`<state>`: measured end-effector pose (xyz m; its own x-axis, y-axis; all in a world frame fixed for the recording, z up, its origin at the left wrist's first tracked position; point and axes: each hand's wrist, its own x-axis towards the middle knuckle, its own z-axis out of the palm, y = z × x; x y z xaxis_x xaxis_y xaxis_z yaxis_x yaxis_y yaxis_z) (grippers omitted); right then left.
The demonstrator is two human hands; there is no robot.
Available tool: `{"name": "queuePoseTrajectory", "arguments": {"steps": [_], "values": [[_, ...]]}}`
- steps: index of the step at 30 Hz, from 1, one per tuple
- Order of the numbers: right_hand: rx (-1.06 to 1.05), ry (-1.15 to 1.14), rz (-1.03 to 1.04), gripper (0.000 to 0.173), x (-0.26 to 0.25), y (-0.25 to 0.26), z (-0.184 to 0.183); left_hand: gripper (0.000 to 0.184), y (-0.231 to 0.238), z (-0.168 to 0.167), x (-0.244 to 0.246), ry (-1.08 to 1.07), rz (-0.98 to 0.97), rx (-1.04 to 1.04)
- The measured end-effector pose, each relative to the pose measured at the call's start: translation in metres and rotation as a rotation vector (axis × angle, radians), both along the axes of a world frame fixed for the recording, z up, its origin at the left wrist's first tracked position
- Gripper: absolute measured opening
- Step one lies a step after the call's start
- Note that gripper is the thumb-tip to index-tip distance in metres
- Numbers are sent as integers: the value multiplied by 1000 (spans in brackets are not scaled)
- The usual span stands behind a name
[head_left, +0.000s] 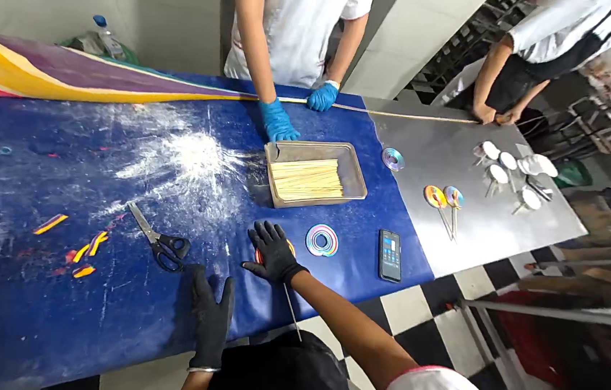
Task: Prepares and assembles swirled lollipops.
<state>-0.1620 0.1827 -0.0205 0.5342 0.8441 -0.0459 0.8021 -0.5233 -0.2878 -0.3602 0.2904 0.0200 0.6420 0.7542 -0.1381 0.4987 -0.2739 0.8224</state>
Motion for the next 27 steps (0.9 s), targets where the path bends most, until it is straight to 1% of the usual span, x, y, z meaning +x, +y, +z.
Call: {"name": "queuePoseTrajectory", "arguments": {"steps": [1, 3, 4, 5, 6, 7, 8, 9, 10, 12, 13, 15, 17, 19, 22, 25, 27], "values": [[16, 74, -22, 82, 5, 0, 9, 72, 0, 0, -1, -18, -25, 15], [60, 84, -199, 48, 2, -8, 33, 66, 1, 0, -11, -51, -84, 80], [-8, 89, -306, 37, -6, -11, 47, 63, 3, 1, -16, -61, -106, 112], [-128, 115, -403, 36, -14, -12, 56, 60, 2, 2, -18, -86, -95, 142], [-236, 159, -484, 39, -20, -12, 60, 58, 1, 4, -16, -107, -56, 155], [-290, 200, -553, 42, -26, -10, 60, 57, 0, 17, -14, -75, -23, 118], [-304, 225, -613, 43, -32, -7, 61, 60, 6, 55, -11, 105, -102, -72], [-304, 247, -665, 43, -36, -3, 62, 60, 11, 77, -6, 193, -109, -213], [-306, 264, -707, 42, -40, 1, 64, 58, 11, 71, -7, 135, -78, -211], [-335, 271, -742, 39, -45, 8, 64, 56, 8, 25, -20, -50, -92, -9], [-329, 266, -753, 37, -46, 10, 62, 57, 9, 13, -24, -89, -114, 45], [-293, 247, -772, 36, -49, 11, 58, 58, 14, -2, -31, -120, -129, 82], [-343, 285, -781, 37, -49, 14, 62, 57, 18, -12, -37, -133, -122, 99], [-388, 338, -782, 35, -48, 18, 70, 57, 20, -11, -41, -139, -116, 63], [-409, 366, -763, 30, -47, 21, 78, 57, 25, -19, -46, -137, -111, 38], [-385, 398, -758, 30, -45, 22, 81, 57, 26, -11, -41, -142, -105, 17], [-394, 392, -750, 30, -45, 23, 78, 56, 25, -8, -37, -136, -88, 6]]}}
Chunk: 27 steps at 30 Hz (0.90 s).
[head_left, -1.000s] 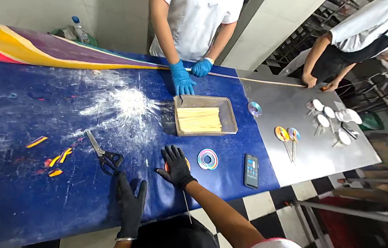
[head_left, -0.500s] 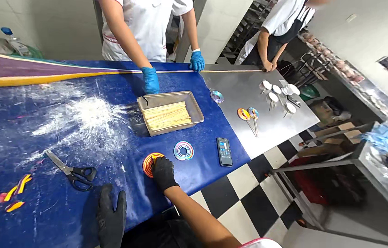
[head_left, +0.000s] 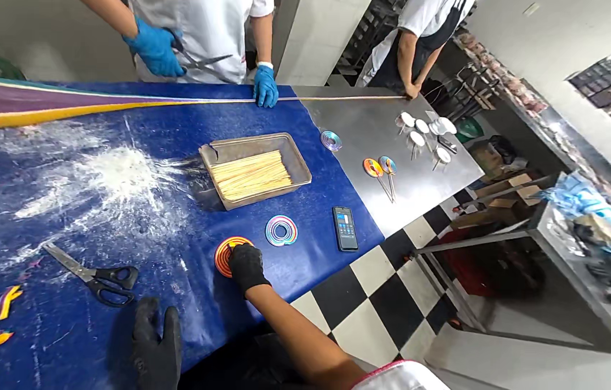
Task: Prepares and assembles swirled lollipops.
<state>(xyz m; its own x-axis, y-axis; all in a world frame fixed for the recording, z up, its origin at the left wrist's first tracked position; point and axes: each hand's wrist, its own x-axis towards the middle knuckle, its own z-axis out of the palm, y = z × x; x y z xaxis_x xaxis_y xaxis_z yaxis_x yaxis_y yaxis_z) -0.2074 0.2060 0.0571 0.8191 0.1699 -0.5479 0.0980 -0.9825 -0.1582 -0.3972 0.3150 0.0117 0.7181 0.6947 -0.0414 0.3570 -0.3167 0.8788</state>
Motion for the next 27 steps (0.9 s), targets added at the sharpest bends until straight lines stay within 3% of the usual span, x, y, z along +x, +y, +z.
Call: {"name": "queuePoseTrajectory", "arguments": {"steps": [4, 8, 12, 14, 19, 23, 25, 26, 27], "values": [[14, -68, 69, 27, -8, 1, -9, 55, -1, 1, 11, -11, 14, -27], [330, 27, -34, 30, 19, -33, 3, 53, -3, -1, 18, -57, -25, -38], [554, -416, -24, 30, 43, -66, -12, 52, -4, 34, 40, 2, -93, -3], [541, -528, 117, 34, 47, -57, -32, 55, -6, 31, 67, 60, -165, 136], [504, -549, 691, 69, 28, -7, -80, 58, -8, 25, 120, 9, -197, 184], [509, -596, 773, 90, 34, -4, -103, 58, -2, 33, 109, -35, -149, 168], [491, -529, 767, 86, 35, -6, -87, 57, -12, 36, 114, -29, -186, 198], [365, -369, 755, 78, 32, -2, -53, 56, -20, 39, 119, -41, -247, 245], [39, -50, 722, 69, 28, 16, 7, 55, -30, 41, 126, -61, -320, 307]]}}
